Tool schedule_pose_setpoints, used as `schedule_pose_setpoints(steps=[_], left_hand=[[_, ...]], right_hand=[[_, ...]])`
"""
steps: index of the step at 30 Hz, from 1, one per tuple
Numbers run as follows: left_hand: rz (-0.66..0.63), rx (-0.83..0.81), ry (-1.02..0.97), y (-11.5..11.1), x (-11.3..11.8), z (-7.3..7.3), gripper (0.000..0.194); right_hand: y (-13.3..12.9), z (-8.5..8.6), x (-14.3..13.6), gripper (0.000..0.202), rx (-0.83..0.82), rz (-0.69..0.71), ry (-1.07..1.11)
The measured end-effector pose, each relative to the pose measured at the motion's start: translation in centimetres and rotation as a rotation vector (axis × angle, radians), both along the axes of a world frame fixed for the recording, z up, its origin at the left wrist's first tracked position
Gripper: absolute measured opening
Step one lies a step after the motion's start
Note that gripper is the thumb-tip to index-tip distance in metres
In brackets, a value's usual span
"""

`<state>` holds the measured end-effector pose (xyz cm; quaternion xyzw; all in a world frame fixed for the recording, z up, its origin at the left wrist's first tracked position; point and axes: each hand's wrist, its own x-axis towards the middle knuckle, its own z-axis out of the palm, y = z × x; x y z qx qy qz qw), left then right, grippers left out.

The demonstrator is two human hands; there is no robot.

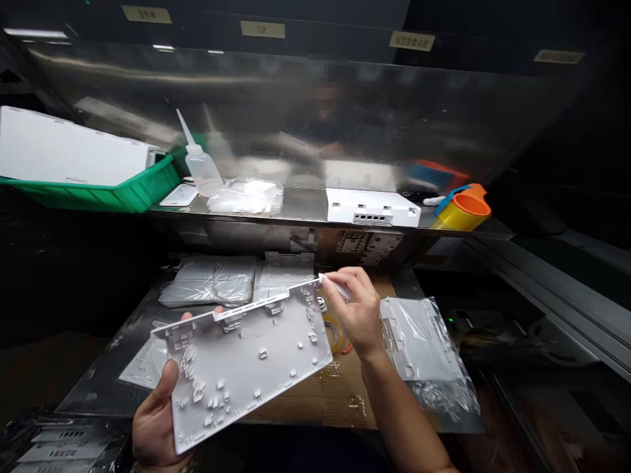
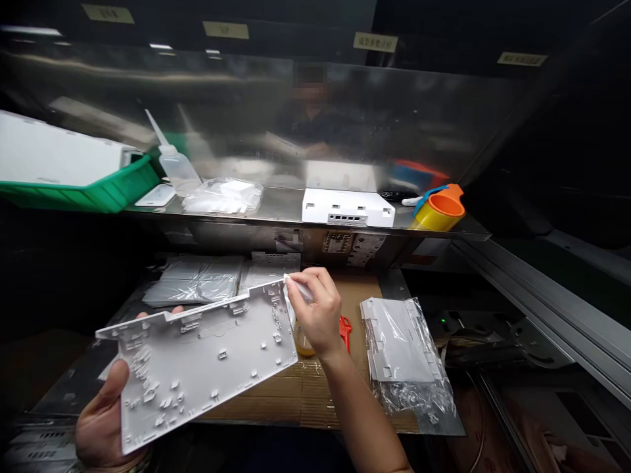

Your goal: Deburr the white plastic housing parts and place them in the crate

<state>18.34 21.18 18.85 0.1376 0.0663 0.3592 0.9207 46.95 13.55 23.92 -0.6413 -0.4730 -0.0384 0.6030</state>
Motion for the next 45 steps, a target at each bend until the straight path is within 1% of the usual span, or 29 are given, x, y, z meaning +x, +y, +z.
schedule_pose_setpoints(steps=[3,6,8,9,11,14,16,19,23,27,29,30,31,32,33,34,36,38,40,42,43,45], left_hand=[[0.059,0.039,-0.022,-0.9,1.4,0.9,0.050],[0.023,0.108,-0.040,-1.4,2.5,1.5,0.055],[0.034,0.106,0.016,-1.5,2.9,1.5,0.061],[0.059,0.089,0.078,-1.6,3.2,1.5,0.064],[0.122,0.055,0.251,-2.0,3.9,1.5,0.067],[0.149,0.081,0.475,-3.2,5.9,2.0,0.065],[0.157,0.148,0.538,-4.1,7.3,2.3,0.056],[0.156,0.228,0.550,-4.9,8.7,2.3,0.046],[0.098,0.267,0.540,-4.8,9.1,1.7,0.046],[0.124,0.325,0.545,-4.8,9.1,1.7,0.043],[0.128,0.302,0.532,-4.8,9.1,1.8,0.043],[0.115,0.274,0.523,-4.8,9.0,1.8,0.045],[0.097,0.237,0.519,-4.7,8.7,1.8,0.049],[0.078,0.191,0.523,-4.5,8.4,1.6,0.054],[0.061,0.138,0.535,-4.3,7.9,1.4,0.060],[0.051,0.086,0.553,-4.0,7.3,1.0,0.067],[0.071,0.001,0.575,-3.1,5.8,-0.1,0.078],[0.117,-0.047,0.550,-2.2,4.0,-1.4,0.084],[0.144,-0.059,0.472,-1.2,2.3,-2.6,0.085],[0.077,-0.072,0.358,-0.4,0.9,-3.2,0.078],[0.024,-0.071,0.295,-0.1,0.4,-3.4,0.074],[-0.055,-0.068,0.187,0.3,-0.5,-3.5,0.067]], right_hand=[[0.0,-1.0,0.7,0.009,-0.004,-0.011,-0.019],[0.1,-1.8,1.5,0.012,-0.008,-0.063,-0.036],[0.2,-2.0,1.4,0.012,-0.001,-0.082,-0.020],[0.2,-1.9,1.0,0.011,0.005,-0.072,-0.008],[0.0,-1.5,-0.4,0.008,-0.002,-0.008,0.010],[-0.3,-0.5,-3.6,0.004,-0.024,0.129,0.022],[-0.4,-0.2,-5.5,0.005,-0.003,0.193,0.022],[-0.2,-0.4,-6.9,0.007,0.051,0.200,0.001],[-0.1,-0.8,-6.9,0.004,0.046,0.144,0.002],[-0.2,-0.7,-7.0,0.005,0.046,0.142,-0.018],[-0.1,-1.0,-6.5,0.005,0.030,0.139,-0.011],[0.1,-1.6,-5.9,0.005,0.014,0.125,0.003],[0.3,-2.4,-5.0,0.006,-0.005,0.101,0.022],[0.4,-3.7,-4.0,0.008,-0.024,0.063,0.045],[0.6,-5.3,-2.7,0.012,-0.044,0.011,0.062],[0.7,-7.3,-1.5,0.016,-0.069,-0.041,0.081],[0.8,-11.8,0.7,0.028,-0.129,-0.150,0.057],[0.6,-16.5,2.0,0.036,-0.188,-0.145,0.028],[0.2,-20.5,2.3,0.041,-0.245,-0.116,-0.003],[-0.3,-23.4,2.2,0.041,-0.308,-0.092,-0.018],[-0.8,-24.5,2.2,0.040,-0.344,-0.086,-0.018],[-2.0,-25.8,2.7,0.040,-0.425,-0.098,-0.003]])
